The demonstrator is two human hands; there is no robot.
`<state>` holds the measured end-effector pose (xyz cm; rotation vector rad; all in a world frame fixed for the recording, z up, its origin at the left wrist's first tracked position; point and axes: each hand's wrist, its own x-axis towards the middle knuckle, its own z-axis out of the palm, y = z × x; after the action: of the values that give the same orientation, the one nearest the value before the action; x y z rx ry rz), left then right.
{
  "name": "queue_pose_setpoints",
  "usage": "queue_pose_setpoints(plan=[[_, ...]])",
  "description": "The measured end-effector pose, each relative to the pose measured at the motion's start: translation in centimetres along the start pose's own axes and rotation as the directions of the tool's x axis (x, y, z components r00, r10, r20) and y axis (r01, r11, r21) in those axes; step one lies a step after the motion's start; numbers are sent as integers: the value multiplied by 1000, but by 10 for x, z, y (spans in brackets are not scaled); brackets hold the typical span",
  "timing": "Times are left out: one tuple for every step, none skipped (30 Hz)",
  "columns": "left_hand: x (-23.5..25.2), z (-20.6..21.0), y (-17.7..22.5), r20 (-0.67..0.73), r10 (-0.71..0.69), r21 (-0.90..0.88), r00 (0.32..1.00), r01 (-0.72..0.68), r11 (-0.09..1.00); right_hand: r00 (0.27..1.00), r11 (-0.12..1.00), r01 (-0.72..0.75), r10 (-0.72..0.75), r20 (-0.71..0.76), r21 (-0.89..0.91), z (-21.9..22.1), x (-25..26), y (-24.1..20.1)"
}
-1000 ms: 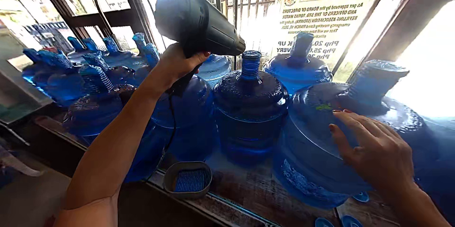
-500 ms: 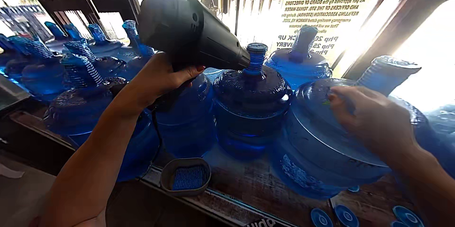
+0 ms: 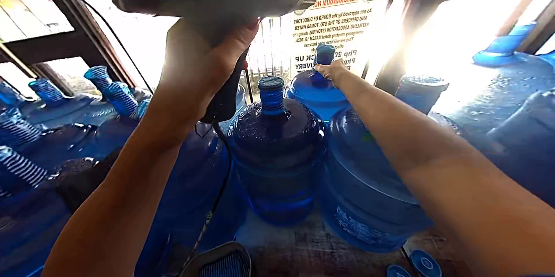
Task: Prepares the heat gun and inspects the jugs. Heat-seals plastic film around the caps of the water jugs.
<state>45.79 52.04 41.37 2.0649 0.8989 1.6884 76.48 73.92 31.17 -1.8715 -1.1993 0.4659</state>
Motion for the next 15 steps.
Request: queue_pose_setpoints(plan=[[9, 7, 0, -3, -24, 13, 1000, 24, 1000, 1000, 1000, -2, 2, -4, 5, 2, 4, 1], [19, 13, -1, 7, -57, 32, 998, 56, 998, 1000, 1000, 8, -8, -7, 8, 3, 7, 1], [29, 18, -3, 26, -86, 52, 996, 84, 995, 1000, 1000, 26, -26, -12, 8, 5, 12, 4], [38, 24, -4, 53, -109, 75, 993, 105, 992, 999, 999, 44, -44, -4, 11, 6, 16, 6], [48, 30, -6, 83, -132, 89, 988, 125, 988, 998, 998, 63, -63, -1, 13, 8, 23, 10], [56, 37, -8, 105, -163, 97, 981, 153, 983, 997, 997, 74, -74, 6, 6, 8, 28, 13], [63, 46, -10, 125, -204, 114, 971, 191, 975, 997, 997, 74, -74, 24, 0, 7, 30, 15], [69, 54, -11, 147, -247, 134, 958, 228, 964, 997, 998, 68, -68, 41, -15, 5, 29, 16], [75, 63, -13, 176, -283, 160, 943, 257, 953, 997, 997, 65, -63, 50, -30, 4, 28, 15], [82, 71, -16, 200, -314, 183, 928, 279, 943, 997, 997, 62, -60, 54, -37, 4, 27, 15], [87, 79, -19, 220, -337, 202, 916, 295, 934, 997, 997, 61, -59, 56, -41, 4, 27, 15], [92, 86, -23, 233, -353, 213, 906, 307, 928, 997, 997, 58, -56, 56, -47, 5, 26, 15], [97, 93, -25, 247, -366, 222, 897, 316, 923, 997, 998, 52, -49, 62, -47, 5, 26, 15], [101, 99, -27, 256, -387, 234, 886, 331, 914, 997, 997, 47, -43, 68, -56, 4, 25, 15], [105, 104, -27, 261, -414, 252, 872, 353, 901, 996, 998, 39, -34, 84, -53, 4, 25, 14]])
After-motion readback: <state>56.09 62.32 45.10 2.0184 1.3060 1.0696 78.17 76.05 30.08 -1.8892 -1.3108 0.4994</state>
